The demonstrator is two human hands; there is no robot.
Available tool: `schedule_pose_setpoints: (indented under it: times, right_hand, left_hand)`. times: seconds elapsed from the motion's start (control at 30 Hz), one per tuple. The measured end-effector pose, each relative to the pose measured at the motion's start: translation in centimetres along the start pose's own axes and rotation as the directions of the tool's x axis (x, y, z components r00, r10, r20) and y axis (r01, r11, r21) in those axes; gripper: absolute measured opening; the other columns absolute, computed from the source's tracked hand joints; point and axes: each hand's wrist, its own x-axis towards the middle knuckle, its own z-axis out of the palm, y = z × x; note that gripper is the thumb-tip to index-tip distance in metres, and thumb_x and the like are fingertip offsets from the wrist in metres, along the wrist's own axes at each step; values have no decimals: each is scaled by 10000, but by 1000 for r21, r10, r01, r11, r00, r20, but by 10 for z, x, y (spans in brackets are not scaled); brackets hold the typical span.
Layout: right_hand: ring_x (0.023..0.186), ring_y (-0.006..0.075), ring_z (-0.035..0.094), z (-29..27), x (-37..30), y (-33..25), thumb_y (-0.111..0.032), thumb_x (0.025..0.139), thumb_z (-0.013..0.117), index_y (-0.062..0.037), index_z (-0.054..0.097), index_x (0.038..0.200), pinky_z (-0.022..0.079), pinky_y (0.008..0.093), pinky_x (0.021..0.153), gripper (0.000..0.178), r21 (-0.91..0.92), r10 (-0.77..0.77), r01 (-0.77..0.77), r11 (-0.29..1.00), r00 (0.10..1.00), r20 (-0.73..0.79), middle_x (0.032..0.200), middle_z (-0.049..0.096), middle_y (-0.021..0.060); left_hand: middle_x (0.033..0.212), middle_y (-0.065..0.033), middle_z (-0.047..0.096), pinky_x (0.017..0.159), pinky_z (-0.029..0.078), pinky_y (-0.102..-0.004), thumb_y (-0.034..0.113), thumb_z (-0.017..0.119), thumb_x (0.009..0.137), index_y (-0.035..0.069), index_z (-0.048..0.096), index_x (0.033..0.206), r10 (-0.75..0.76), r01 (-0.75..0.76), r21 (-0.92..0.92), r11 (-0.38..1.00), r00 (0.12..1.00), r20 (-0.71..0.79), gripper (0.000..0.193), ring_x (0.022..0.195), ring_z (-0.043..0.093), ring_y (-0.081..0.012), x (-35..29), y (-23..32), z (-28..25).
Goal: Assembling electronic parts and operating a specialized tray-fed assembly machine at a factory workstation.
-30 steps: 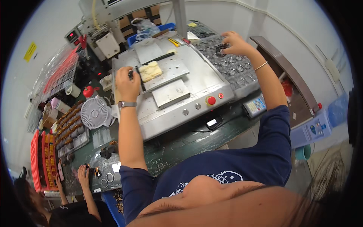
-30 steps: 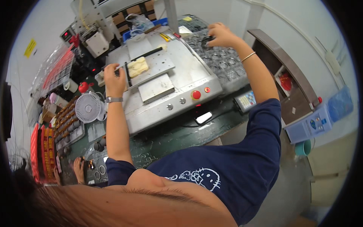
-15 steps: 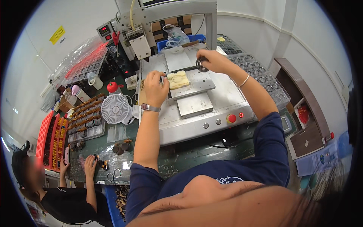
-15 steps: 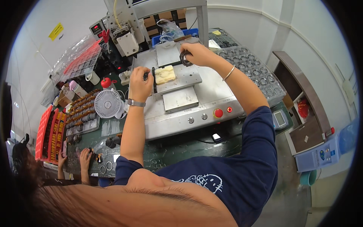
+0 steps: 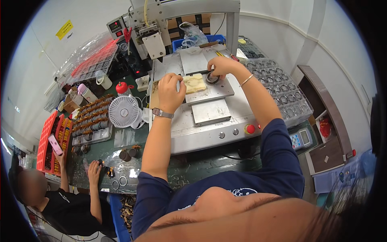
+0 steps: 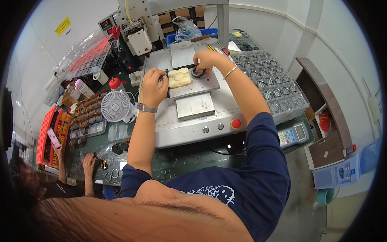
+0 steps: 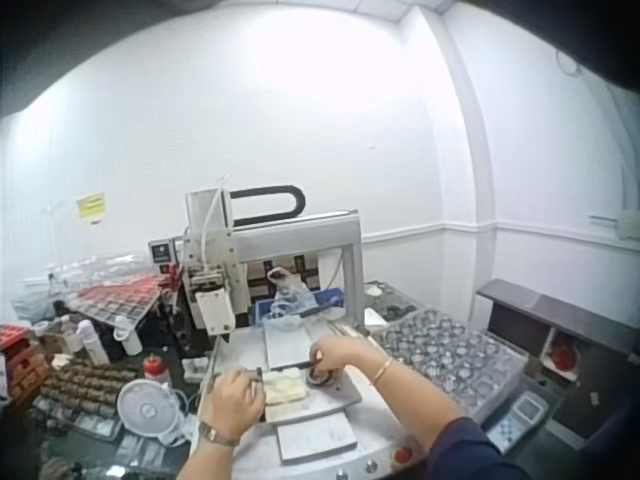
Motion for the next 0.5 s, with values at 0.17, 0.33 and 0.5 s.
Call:
schedule_pose_setpoints:
  times: [0.17, 0.33, 0.5]
  right_hand:
    - [754, 328, 682, 38, 17, 18, -203, 757, 703, -15, 738, 873, 537, 391, 719, 224, -202, -315, 267, 942, 911, -266, 831, 715, 177]
    - [706, 287, 653, 44, -3, 42, -174, 788, 699, 7, 694, 842, 502, 381, 660, 189, -76, -332, 335, 939, 826, -456, 778, 684, 168]
    - [716, 294, 673, 43, 8, 50, -115, 775, 683, 29, 699, 932, 518, 376, 674, 214, -178, -374, 330, 927, 847, -378, 788, 688, 187]
  left_hand:
    - [862, -131, 627, 731, 473, -443, 81, 667, 737, 39, 636, 814, 24, -25, 65, 998, 1000, 10, 93, 827, 606, -336, -4, -4, -19]
    - [833, -128, 618, 733, 477, -435, 97, 666, 714, 55, 629, 770, 12, -12, 2, 1000, 999, 52, 79, 814, 603, -330, -7, 0, 0]
    - [857, -96, 593, 764, 444, -434, 141, 676, 696, 101, 630, 778, 27, -27, 12, 1000, 1000, -11, 103, 852, 581, -305, -16, -1, 10]
